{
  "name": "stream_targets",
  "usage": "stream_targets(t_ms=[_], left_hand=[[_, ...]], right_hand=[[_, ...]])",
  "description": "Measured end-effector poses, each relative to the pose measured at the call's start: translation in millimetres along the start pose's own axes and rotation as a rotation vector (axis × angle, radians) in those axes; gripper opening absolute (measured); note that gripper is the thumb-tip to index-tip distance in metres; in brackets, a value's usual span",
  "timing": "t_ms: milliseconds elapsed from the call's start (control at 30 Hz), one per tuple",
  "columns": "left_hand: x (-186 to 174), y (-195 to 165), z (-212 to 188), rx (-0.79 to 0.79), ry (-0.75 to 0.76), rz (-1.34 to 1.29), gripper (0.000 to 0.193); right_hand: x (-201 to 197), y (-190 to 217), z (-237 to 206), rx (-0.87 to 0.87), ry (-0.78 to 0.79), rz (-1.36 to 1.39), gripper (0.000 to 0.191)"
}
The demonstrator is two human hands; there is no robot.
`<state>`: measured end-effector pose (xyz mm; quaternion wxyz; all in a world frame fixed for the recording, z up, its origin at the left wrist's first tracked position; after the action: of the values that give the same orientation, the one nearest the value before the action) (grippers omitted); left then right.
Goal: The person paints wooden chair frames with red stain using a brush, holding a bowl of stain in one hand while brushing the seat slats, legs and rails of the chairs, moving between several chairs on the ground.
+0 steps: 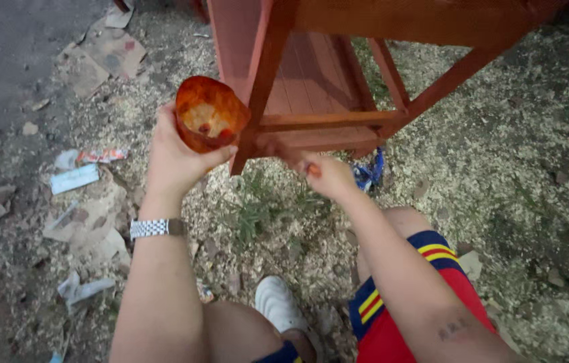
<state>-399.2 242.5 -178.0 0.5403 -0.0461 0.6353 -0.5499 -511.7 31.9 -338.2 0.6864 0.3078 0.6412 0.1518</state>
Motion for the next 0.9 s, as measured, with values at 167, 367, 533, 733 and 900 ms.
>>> stream_targets(t_ms=[167,367,533,733,900], left_hand=[[-1.5,-4.6,-2.4,0.019,-0.031,0.081,0.099],[-1.6,-4.3,-1.8,0.001,-0.014,0.058,0.094],[-3.5,-10.5,-1.3,0.000,-0.031,0.041,0.092],[-7.4,-9.7,-2.1,0.023,-0.037,0.004,0.092],[-3.4,-6.0,0.4,0.007,-0.030,0.020,0.093]], right_hand=[[-5.2,-10.7,-3.9,0.060,0.013,-0.264,0.041],[0.5,-19.8,0.9,0.107,0.077,-0.280,0.053],[-22.5,-3.8,-9.4,-0.086,-0.163,-0.285,0.056],[-11.8,9.2,-11.4,0.001,0.013,-0.253,0.040],[22.9,-0.2,3.5,0.180,0.312,-0.222,0.039]])
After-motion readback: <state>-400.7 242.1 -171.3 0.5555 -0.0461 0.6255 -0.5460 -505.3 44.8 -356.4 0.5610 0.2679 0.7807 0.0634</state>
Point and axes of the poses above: each hand's wrist, its own z-axis towards the middle knuckle, its own x-axis out of the palm, y = z × x, the point moved 10 cm from there along z, towards the middle knuckle, and after that the axes turned 12 degrees about y, right-handed, at the moved point
